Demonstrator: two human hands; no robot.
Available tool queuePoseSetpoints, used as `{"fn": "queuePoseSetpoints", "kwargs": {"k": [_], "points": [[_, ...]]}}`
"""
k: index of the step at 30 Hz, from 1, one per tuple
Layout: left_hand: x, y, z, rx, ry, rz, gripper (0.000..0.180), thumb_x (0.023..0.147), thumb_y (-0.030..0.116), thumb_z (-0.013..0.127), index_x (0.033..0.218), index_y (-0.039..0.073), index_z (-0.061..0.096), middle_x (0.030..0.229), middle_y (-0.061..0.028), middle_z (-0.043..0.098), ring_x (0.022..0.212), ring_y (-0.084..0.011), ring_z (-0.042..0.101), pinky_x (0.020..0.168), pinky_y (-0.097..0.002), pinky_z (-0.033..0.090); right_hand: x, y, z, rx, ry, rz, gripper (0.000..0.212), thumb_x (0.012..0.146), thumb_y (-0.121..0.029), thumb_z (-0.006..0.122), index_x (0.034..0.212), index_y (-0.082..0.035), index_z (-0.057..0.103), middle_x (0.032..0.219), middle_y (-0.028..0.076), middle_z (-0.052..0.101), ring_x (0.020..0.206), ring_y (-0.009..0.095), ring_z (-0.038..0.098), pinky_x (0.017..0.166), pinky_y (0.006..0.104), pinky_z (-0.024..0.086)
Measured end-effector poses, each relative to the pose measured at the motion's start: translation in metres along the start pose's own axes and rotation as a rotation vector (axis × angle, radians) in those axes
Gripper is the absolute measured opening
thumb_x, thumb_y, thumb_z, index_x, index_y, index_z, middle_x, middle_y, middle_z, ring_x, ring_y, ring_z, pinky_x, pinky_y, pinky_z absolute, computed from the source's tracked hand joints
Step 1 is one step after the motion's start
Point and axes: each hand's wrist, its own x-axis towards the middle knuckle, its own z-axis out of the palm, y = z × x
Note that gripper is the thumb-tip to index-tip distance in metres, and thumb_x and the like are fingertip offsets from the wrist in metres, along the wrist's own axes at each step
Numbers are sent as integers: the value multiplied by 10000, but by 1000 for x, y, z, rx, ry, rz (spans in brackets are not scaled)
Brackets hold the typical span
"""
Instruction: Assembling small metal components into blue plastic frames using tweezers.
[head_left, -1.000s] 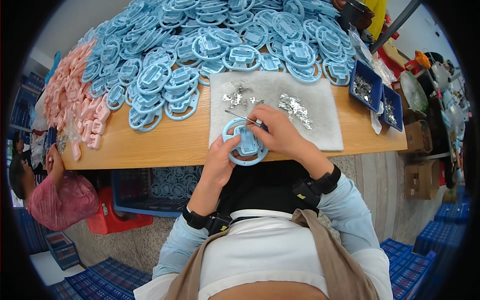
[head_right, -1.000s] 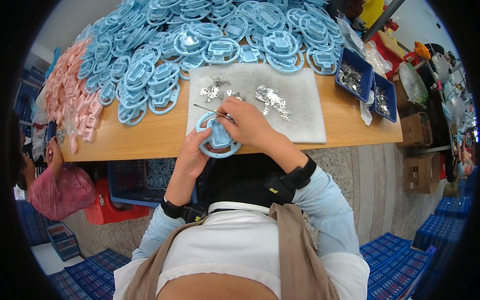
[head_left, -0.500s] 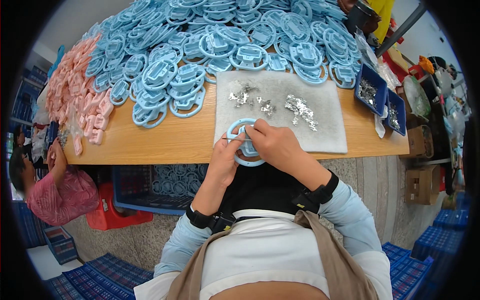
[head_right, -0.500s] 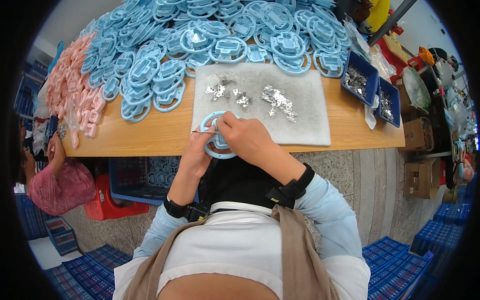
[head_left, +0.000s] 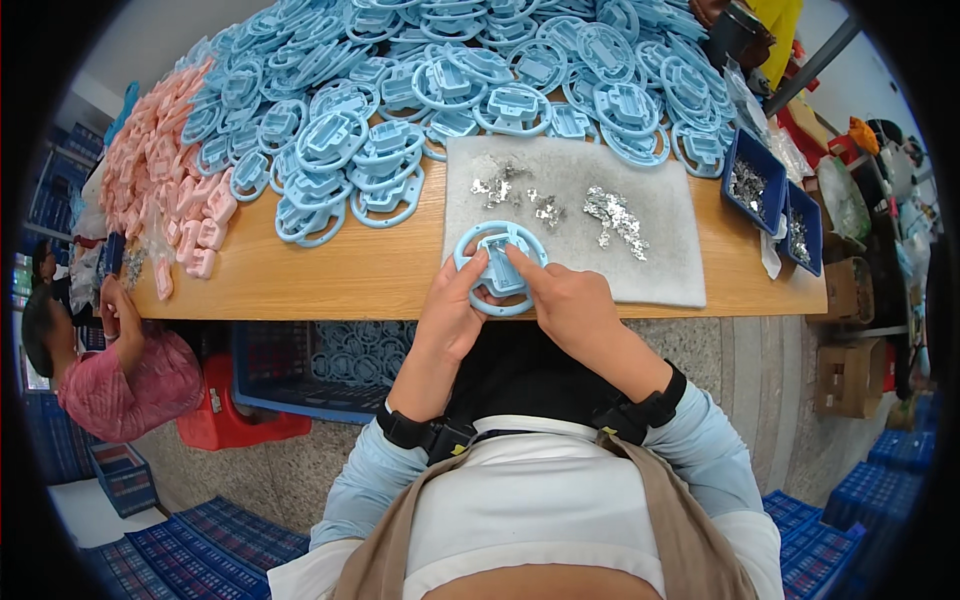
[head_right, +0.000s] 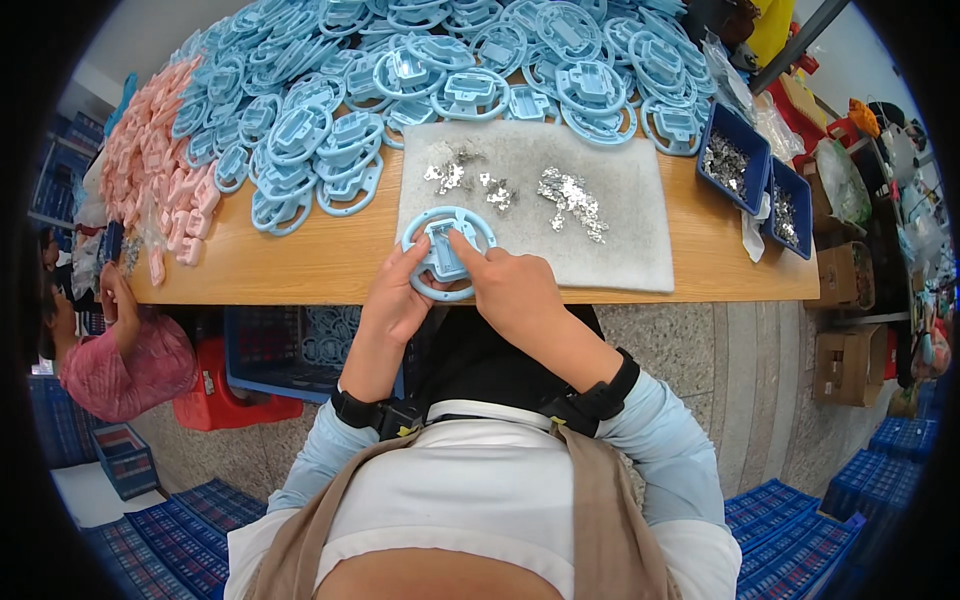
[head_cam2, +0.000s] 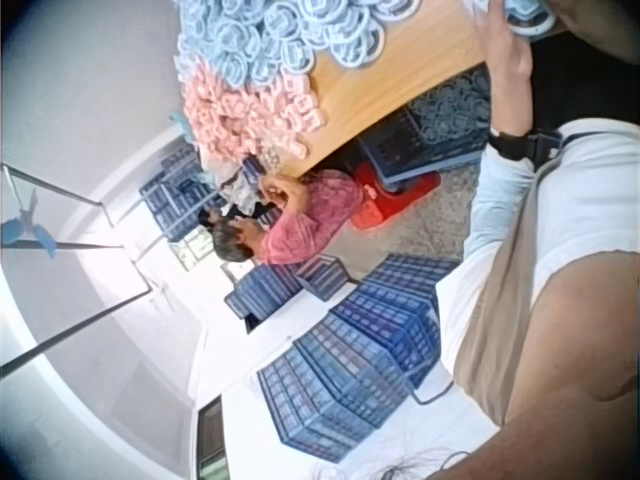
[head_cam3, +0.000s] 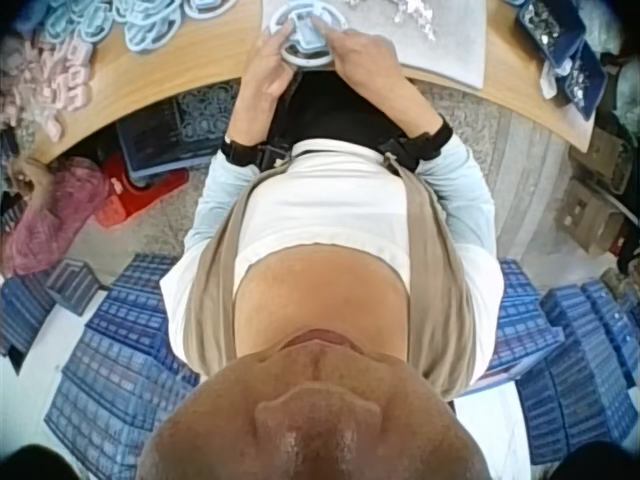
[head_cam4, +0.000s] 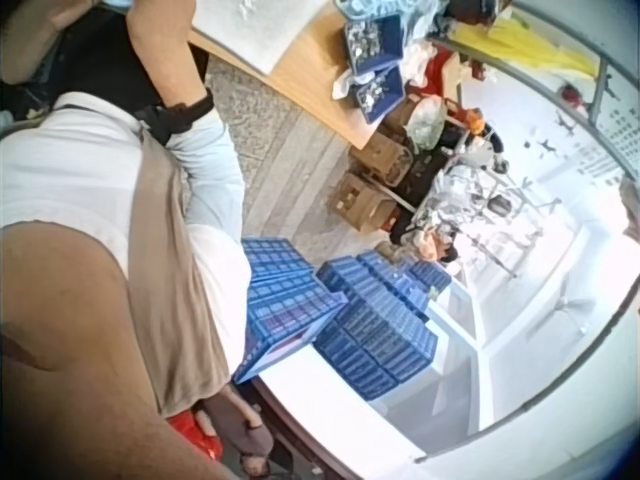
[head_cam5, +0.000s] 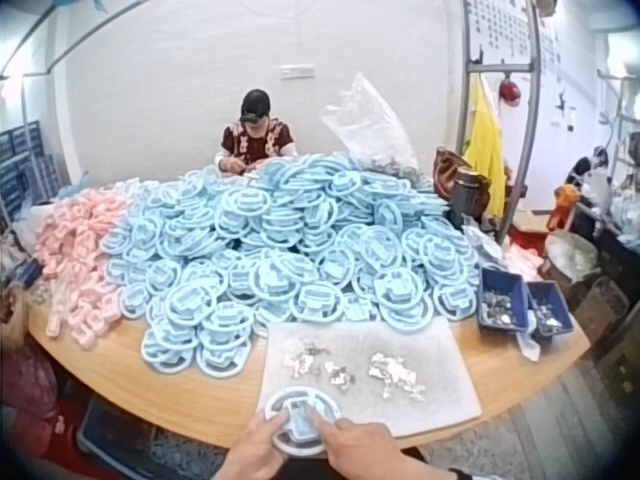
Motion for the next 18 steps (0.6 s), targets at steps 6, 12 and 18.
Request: {"fn": "queuePoseSetpoints", "kwargs": {"k": [6,12,18], "points": [[-1,-1,-1,24,-7,5,295,892,174,530,1159,70,460,1032,-43,559,872,-124,583,699,-273,521,-1,-1,3,-85,-7,-19,493,754,-74,574,1234,-164,508,619,81,550,480,249,550,434,355,429],[-3,-6,1,162,-21,59,346,884,202,549,1182,59,448,1015,-41,559,855,-110,575,651,-258,513,3,-18,3,-291,-105,-13,577,702,-66,593,1261,-126,465,648,72,567,499,237,576,440,341,448],[-7,-8,12,170,76,195,333,894,240,542,1157,45,479,1001,-41,569,857,-114,575,689,-262,502,2,-2,-7,-58,10,-41,499,725,-58,598,1213,-76,497,656,81,566,559,225,594,484,321,458]]}}
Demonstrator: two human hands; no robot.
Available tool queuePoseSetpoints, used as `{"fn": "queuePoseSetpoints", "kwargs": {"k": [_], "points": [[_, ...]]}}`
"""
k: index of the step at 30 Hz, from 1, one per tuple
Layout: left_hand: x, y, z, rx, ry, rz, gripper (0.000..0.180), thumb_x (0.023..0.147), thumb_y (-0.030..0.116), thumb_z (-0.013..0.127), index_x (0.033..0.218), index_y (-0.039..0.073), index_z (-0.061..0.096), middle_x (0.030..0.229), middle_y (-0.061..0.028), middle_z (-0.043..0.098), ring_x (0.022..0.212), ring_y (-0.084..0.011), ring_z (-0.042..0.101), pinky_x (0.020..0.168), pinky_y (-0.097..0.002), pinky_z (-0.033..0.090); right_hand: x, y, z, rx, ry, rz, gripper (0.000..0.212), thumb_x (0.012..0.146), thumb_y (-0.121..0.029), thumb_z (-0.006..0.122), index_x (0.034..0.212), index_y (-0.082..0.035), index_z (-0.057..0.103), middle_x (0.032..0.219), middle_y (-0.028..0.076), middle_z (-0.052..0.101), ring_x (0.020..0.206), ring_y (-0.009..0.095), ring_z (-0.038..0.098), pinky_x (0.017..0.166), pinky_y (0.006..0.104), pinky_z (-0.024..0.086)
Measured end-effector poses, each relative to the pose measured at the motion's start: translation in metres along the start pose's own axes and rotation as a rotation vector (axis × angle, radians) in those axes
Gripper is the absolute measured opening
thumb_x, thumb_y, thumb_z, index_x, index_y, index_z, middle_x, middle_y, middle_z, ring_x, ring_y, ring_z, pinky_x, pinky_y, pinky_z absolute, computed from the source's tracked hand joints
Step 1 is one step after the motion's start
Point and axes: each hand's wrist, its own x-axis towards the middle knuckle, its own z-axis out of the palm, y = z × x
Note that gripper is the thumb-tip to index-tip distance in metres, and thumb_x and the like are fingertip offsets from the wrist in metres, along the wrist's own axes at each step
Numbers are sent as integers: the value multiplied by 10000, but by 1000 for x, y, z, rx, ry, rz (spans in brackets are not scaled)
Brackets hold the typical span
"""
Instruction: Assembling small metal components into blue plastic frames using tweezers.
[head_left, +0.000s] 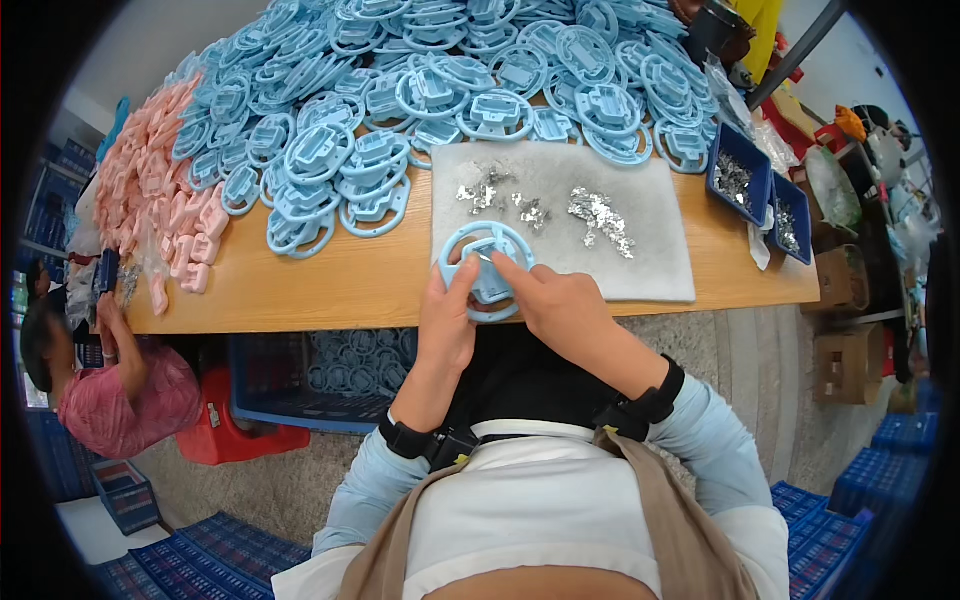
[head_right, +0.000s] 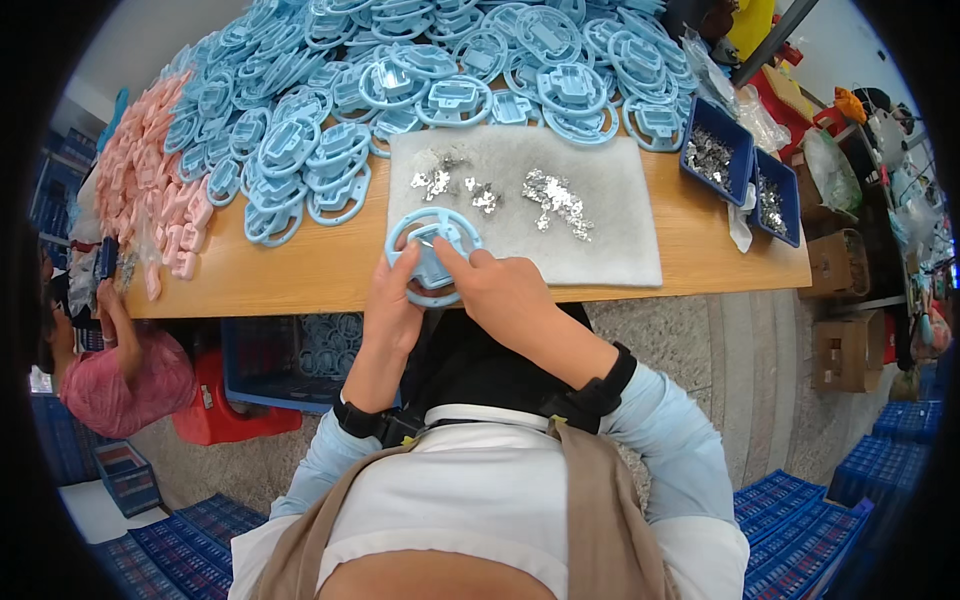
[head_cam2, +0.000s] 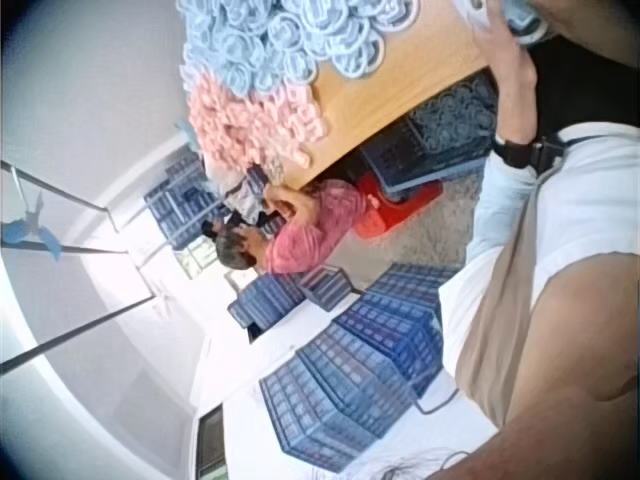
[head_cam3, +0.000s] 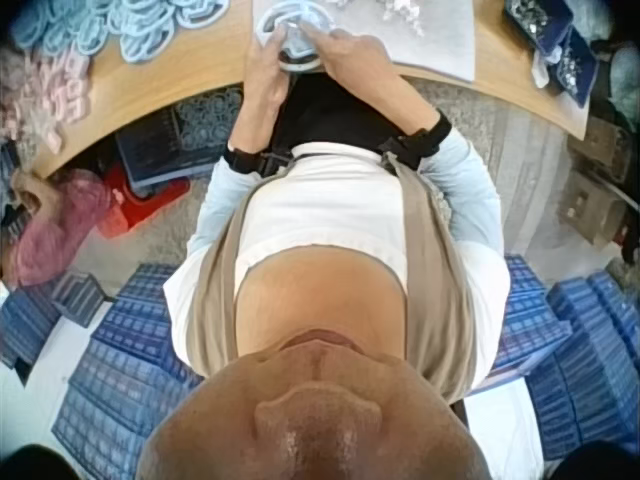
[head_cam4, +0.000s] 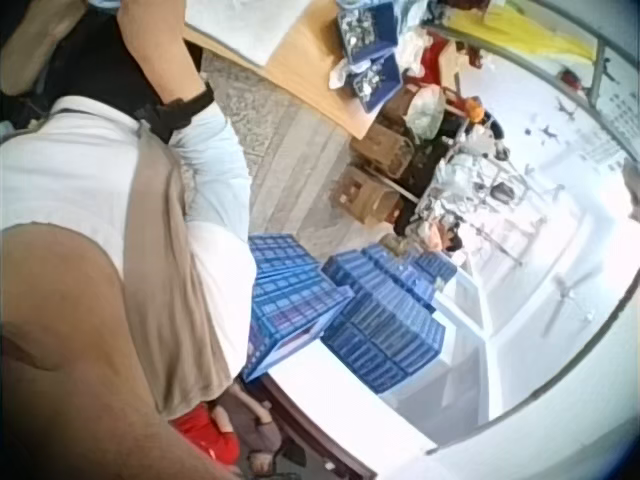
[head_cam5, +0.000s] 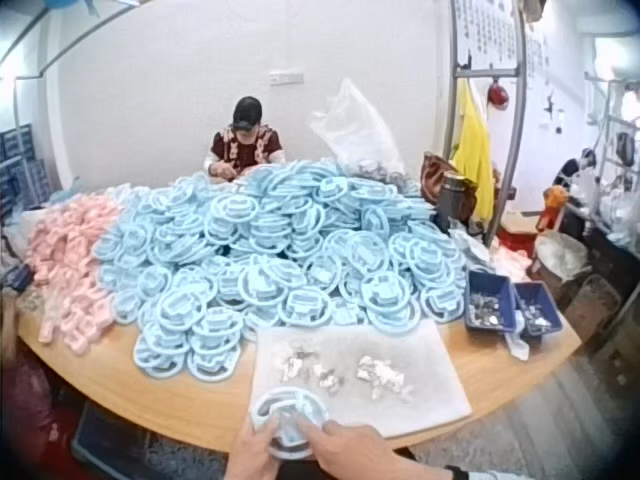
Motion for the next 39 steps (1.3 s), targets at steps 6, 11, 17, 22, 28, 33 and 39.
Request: {"fn": "queuePoseSetpoints", "kwargs": {"k": [6,11,17,22,28,33,39], "points": [[-1,8,-9,-17,-102,-110,323,887,295,557,1062,24,551,958,-44,604,877,-109,578,748,-272,486,6,18,5,823,64,286,267,792,-61,539,1048,1,580,687,133,607,580,162,571,547,294,442],[-2,26,-21,55,-186,-258,354,857,261,607,1068,-17,550,950,-82,624,820,-131,609,697,-250,492,8,17,-2,900,-85,360,258,815,-41,534,1062,21,578,725,31,592,671,54,500,615,229,421],[0,35,-24,153,-181,-178,266,817,169,656,980,-34,602,881,-89,641,777,-126,616,695,-239,489,12,13,-1,871,-113,383,233,820,-54,540,1031,22,597,713,17,589,653,44,488,598,222,409],[4,27,-20,93,-101,-11,241,821,136,644,983,-39,613,887,-81,643,768,-108,608,689,-225,483,25,35,1,918,-255,292,216,795,-88,574,985,-6,639,695,24,578,609,51,469,545,219,380],[18,30,-16,77,-69,75,270,823,135,637,1012,-55,604,893,-83,643,767,-103,607,687,-225,486,78,65,-11,603,-31,36,216,743,-155,644,926,-44,674,767,39,578,611,123,482,555,255,392],[18,33,-27,119,-67,-27,250,820,136,639,988,-47,614,880,-78,645,733,-103,611,656,-230,494,89,91,7,243,-90,41,178,735,-140,633,867,-24,663,767,112,569,693,263,541,621,340,425],[23,32,-27,105,-50,-156,222,831,161,626,972,-10,616,847,-52,640,703,-100,610,608,-236,497,92,86,9,136,-85,-42,103,724,-104,614,771,-15,636,771,129,566,733,299,554,653,371,433]]}}
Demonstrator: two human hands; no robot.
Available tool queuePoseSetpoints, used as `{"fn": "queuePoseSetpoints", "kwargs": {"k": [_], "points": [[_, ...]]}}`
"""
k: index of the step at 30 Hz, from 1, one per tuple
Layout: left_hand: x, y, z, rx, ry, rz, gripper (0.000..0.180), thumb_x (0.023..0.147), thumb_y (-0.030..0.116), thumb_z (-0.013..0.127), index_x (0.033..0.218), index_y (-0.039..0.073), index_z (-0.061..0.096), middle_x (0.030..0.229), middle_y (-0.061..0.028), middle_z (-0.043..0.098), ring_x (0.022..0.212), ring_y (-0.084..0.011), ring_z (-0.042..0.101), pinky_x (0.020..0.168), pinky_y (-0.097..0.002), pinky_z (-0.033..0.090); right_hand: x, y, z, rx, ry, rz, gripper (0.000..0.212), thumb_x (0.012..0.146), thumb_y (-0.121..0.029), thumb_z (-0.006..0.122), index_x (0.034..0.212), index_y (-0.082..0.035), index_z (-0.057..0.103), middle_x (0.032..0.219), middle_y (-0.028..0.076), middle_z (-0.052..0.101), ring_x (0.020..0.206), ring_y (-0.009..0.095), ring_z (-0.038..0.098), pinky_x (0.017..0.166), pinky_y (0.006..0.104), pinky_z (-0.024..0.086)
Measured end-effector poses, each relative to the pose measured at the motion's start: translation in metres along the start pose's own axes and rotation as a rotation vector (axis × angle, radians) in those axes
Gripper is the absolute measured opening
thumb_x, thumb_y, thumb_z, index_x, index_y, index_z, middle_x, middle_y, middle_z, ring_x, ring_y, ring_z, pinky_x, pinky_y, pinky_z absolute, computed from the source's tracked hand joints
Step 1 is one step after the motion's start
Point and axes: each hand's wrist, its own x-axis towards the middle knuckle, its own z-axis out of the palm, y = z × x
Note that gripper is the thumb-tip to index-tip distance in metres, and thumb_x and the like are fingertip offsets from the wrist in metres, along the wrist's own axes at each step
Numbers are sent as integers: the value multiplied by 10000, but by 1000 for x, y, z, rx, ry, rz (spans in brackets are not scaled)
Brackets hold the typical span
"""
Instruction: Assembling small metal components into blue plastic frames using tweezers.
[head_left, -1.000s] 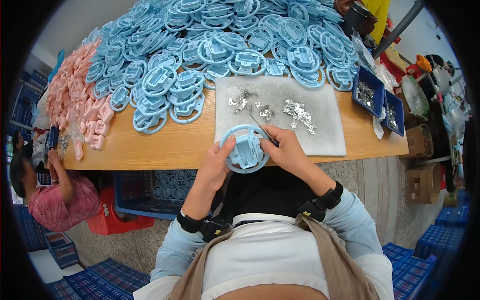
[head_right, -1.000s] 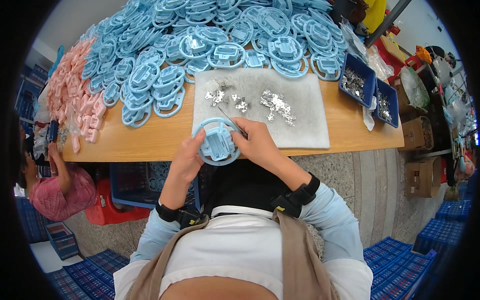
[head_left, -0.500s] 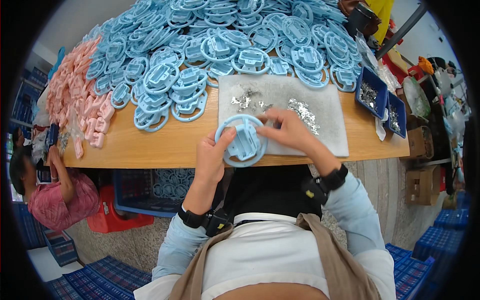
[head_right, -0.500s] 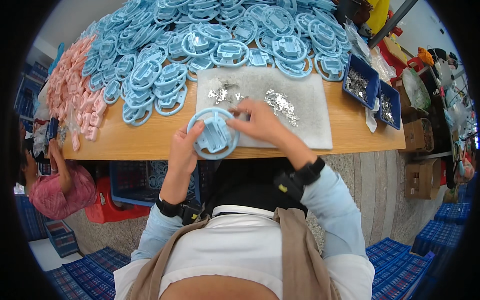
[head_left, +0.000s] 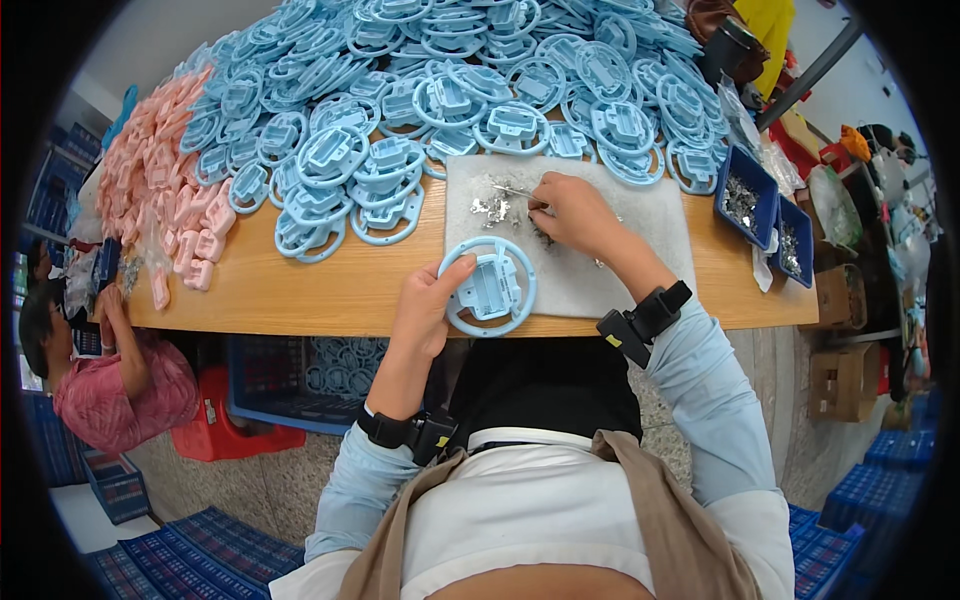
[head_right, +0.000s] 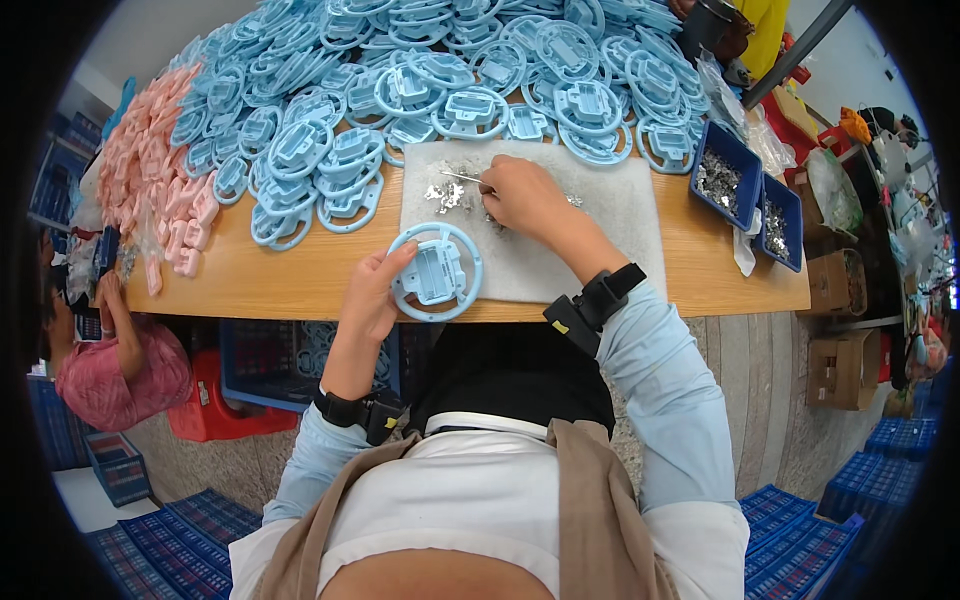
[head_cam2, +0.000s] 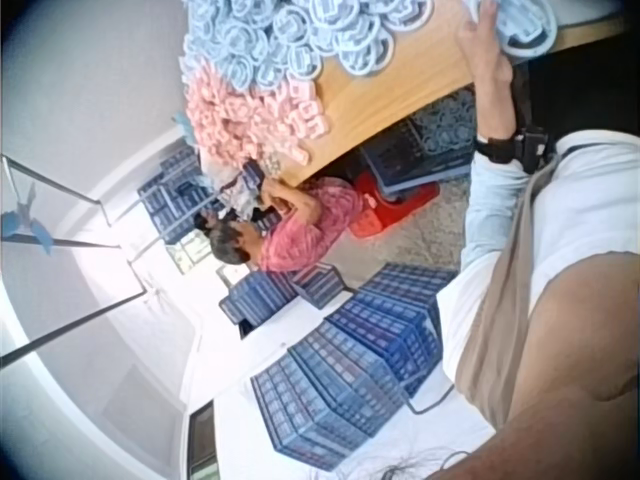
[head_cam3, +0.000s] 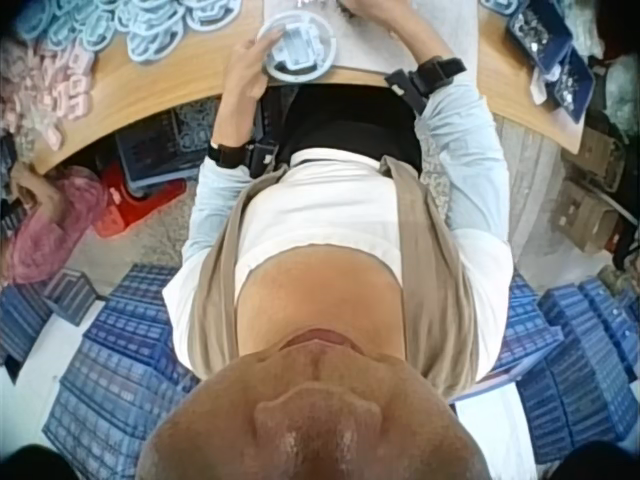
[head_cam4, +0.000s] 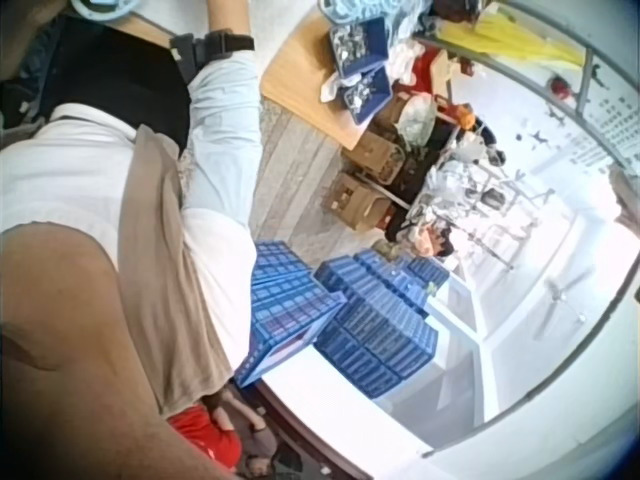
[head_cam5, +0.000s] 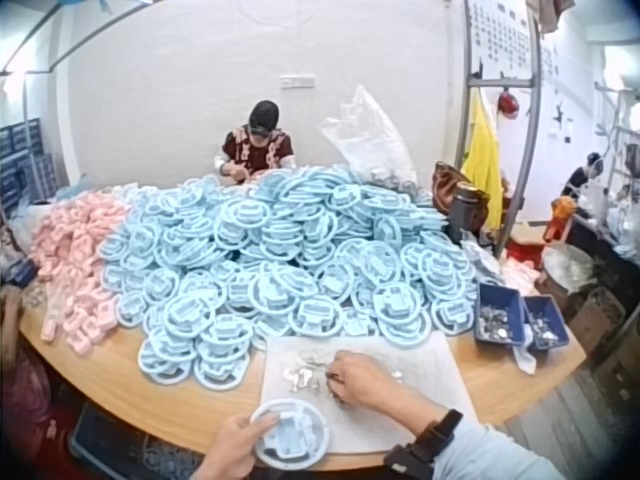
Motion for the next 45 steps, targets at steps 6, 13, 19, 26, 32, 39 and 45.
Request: {"fn": "queuePoseSetpoints", "kwargs": {"k": [6,13,19,26,32,39,45], "points": [[2,-2,-1,-11,-6,-6,225,842,173,610,998,10,605,856,-46,634,717,-97,610,603,-238,504,-5,-10,-2,176,148,-108,85,690,-68,637,753,-15,614,781,96,595,624,257,554,549,333,429],[0,-1,7,26,-31,36,216,851,167,592,1004,15,597,849,-28,632,727,-81,605,622,-223,494,-34,-62,13,328,305,-248,123,679,-26,656,792,-33,607,812,72,601,611,213,593,518,289,465],[-3,-1,6,78,-7,65,208,849,165,601,998,19,599,808,-5,622,673,-58,586,556,-204,475,-38,-66,12,185,246,-310,123,674,-66,643,757,-47,555,806,73,542,604,249,589,524,320,493],[-6,-3,12,215,35,156,212,848,182,611,986,22,606,791,-3,619,656,-50,573,544,-192,465,-43,-72,9,-92,77,-299,181,667,-44,655,828,-47,573,872,76,561,646,254,598,535,326,492],[-10,0,14,143,15,172,229,834,150,625,984,-20,591,799,-36,619,646,-61,577,543,-195,481,-46,-76,12,212,256,-169,212,696,-42,623,902,-27,576,866,98,549,665,265,601,532,346,488],[-11,-6,8,164,29,194,243,835,166,621,991,-18,591,810,-40,628,685,-76,596,572,-215,492,-64,-97,19,121,223,-22,232,728,-102,628,946,-23,615,888,105,554,675,258,601,575,358,480],[-14,-2,12,113,22,176,269,835,140,618,1025,-43,565,838,-60,623,703,-86,603,601,-215,504,-51,-74,21,595,193,278,345,715,-147,666,1041,-39,644,835,48,602,591,79,484,521,225,397]]}}
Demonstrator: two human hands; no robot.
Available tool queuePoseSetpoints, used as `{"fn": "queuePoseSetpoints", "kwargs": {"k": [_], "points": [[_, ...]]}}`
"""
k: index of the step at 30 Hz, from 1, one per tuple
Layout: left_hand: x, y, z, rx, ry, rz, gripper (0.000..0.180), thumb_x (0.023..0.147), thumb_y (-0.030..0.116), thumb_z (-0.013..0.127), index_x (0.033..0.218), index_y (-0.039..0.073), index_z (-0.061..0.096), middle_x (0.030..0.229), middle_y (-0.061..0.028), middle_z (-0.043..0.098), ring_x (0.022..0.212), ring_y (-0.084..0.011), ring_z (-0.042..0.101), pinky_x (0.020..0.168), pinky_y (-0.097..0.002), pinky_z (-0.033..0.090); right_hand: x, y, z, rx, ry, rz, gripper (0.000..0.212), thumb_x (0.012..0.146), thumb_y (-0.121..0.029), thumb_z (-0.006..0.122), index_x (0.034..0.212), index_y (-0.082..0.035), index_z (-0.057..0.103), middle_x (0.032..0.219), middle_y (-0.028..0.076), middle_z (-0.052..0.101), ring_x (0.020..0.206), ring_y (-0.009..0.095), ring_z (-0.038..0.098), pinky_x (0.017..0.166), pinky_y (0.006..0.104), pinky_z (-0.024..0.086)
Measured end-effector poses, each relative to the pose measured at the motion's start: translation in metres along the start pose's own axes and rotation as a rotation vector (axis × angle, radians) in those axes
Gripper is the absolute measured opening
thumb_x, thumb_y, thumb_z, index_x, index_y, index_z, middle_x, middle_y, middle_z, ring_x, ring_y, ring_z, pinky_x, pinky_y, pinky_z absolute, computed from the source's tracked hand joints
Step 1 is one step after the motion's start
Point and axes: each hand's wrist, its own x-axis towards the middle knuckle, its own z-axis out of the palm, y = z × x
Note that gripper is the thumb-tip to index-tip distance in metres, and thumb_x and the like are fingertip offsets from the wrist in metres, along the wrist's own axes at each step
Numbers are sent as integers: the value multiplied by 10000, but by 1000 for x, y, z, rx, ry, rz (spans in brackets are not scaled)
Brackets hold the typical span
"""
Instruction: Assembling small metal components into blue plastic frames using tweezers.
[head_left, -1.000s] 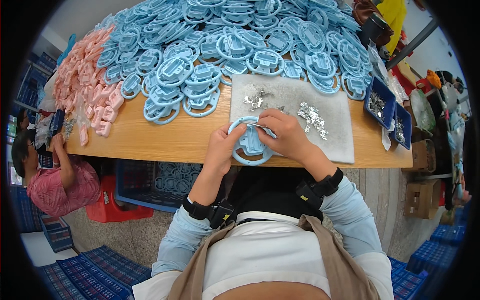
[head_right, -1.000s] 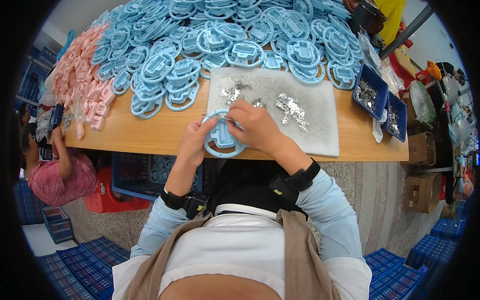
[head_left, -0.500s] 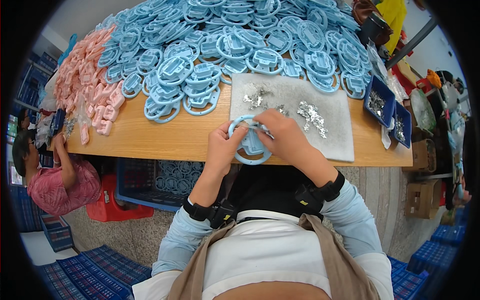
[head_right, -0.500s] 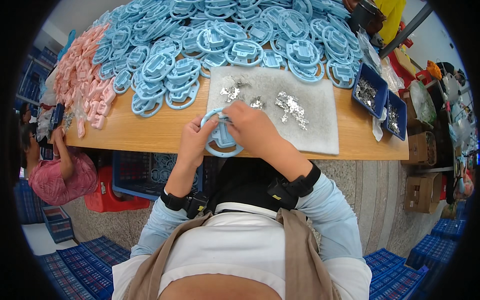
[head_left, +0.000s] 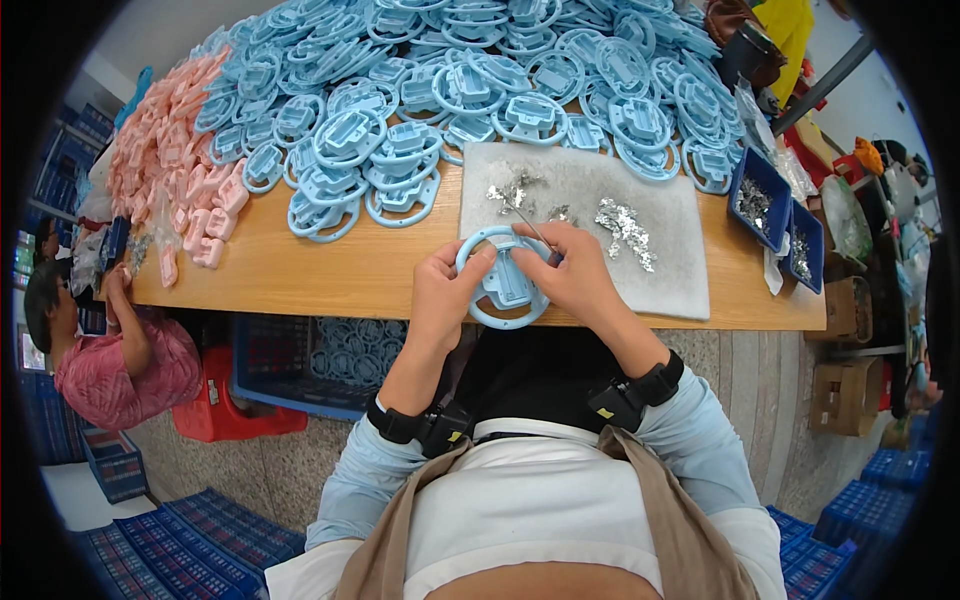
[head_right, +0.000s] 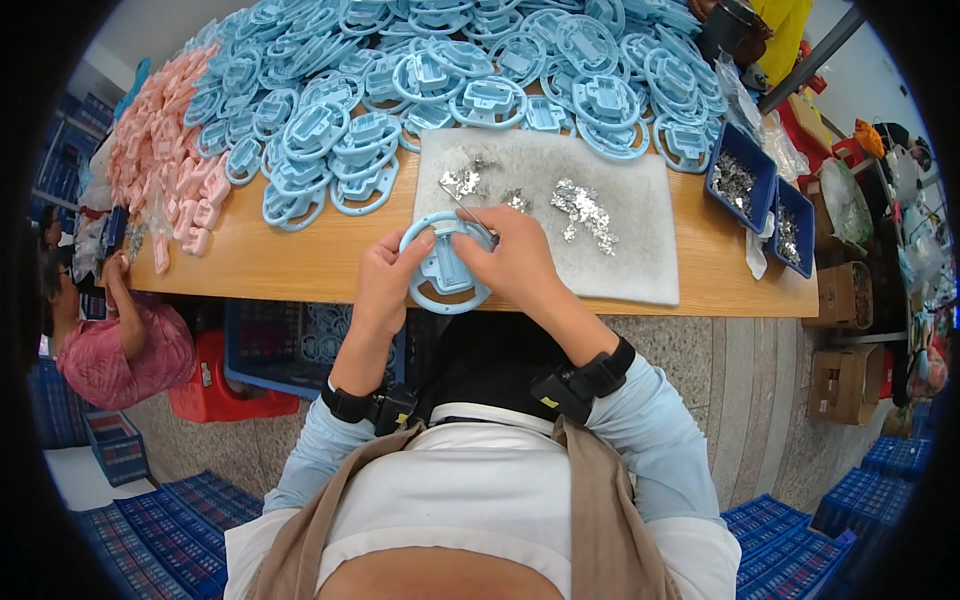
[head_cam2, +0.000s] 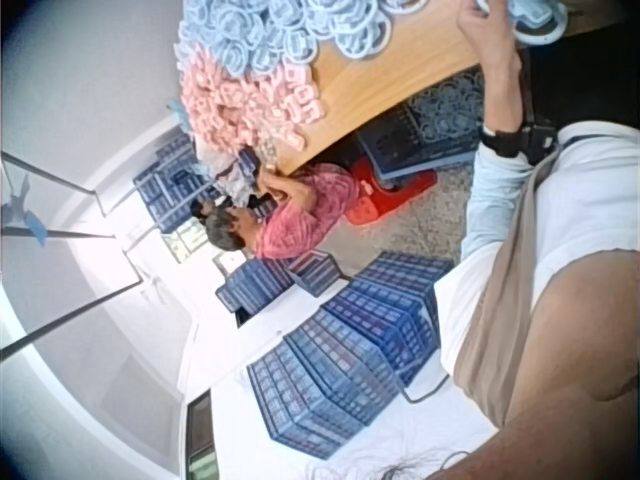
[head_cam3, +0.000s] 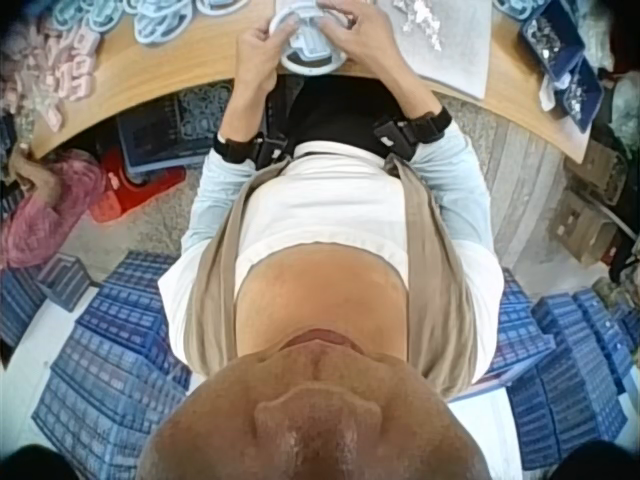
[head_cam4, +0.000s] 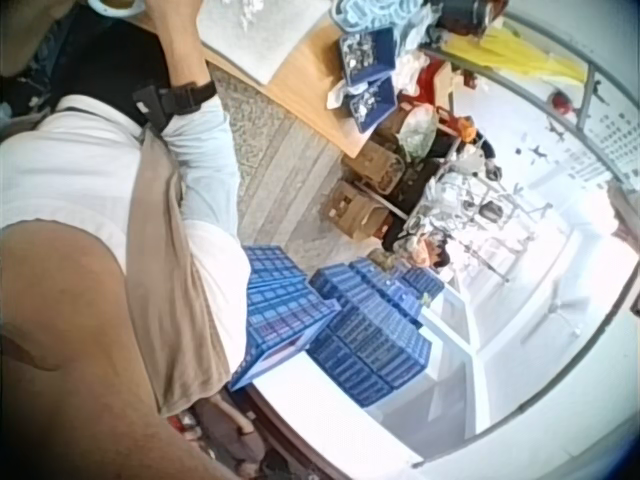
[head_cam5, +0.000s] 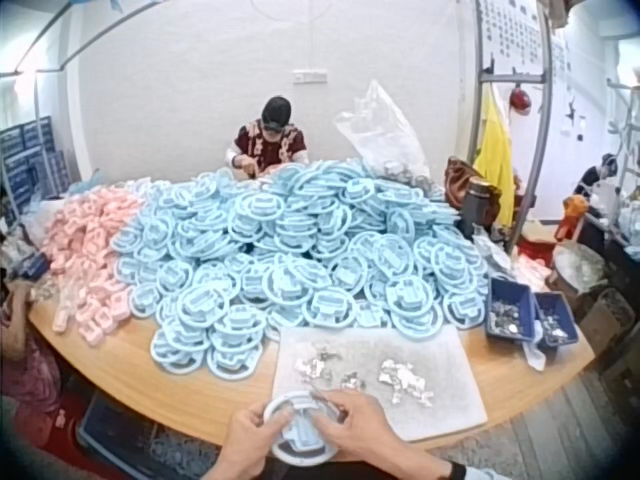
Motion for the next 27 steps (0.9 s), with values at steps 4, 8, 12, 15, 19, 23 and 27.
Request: {"fn": "queuePoseSetpoints", "kwargs": {"k": [4,8,12,15,19,23,27], "points": [[-5,2,0,-15,13,55,275,833,131,623,1026,-53,555,855,-71,621,722,-87,603,639,-216,506,3,-9,4,46,-19,-7,350,700,-156,672,1027,-33,649,762,17,584,555,55,414,503,213,361],[-13,7,-11,-88,-12,-41,285,852,182,605,1039,-27,555,896,-78,622,759,-113,614,669,-248,512,5,-23,9,101,-9,-14,359,678,-143,686,1021,-39,653,761,0,555,549,47,394,489,198,331],[-27,12,-21,-306,4,-207,301,858,233,590,1068,20,559,935,-69,625,806,-149,622,679,-272,515,3,-31,22,90,-71,-69,356,678,-137,695,1016,-36,653,798,10,554,542,45,394,482,192,325],[-36,10,-40,-240,130,-129,304,838,213,610,1054,2,575,928,-78,627,803,-141,618,680,-264,508,-1,-38,44,102,-170,-148,369,686,-145,695,1034,-33,643,835,45,579,544,69,430,483,210,351],[-66,12,-70,-104,275,20,278,813,181,608,973,-46,605,873,-88,638,760,-137,615,674,-257,499,-4,-47,66,138,-334,-317,387,714,-130,673,1093,-68,617,944,79,596,580,120,496,500,238,406],[-115,21,-132,-82,450,3,294,788,202,619,958,-38,610,864,-110,650,744,-171,635,680,-289,515,-6,-54,64,245,-351,-284,345,720,-145,687,1048,-54,625,954,74,594,551,96,481,490,226,393],[-137,0,-229,424,717,146,326,828,191,630,1042,-50,585,992,-114,619,903,-164,586,792,-276,458,9,-40,33,163,-286,-187,279,747,-129,670,1010,-43,633,887,41,592,513,49,422,470,202,338]]}}
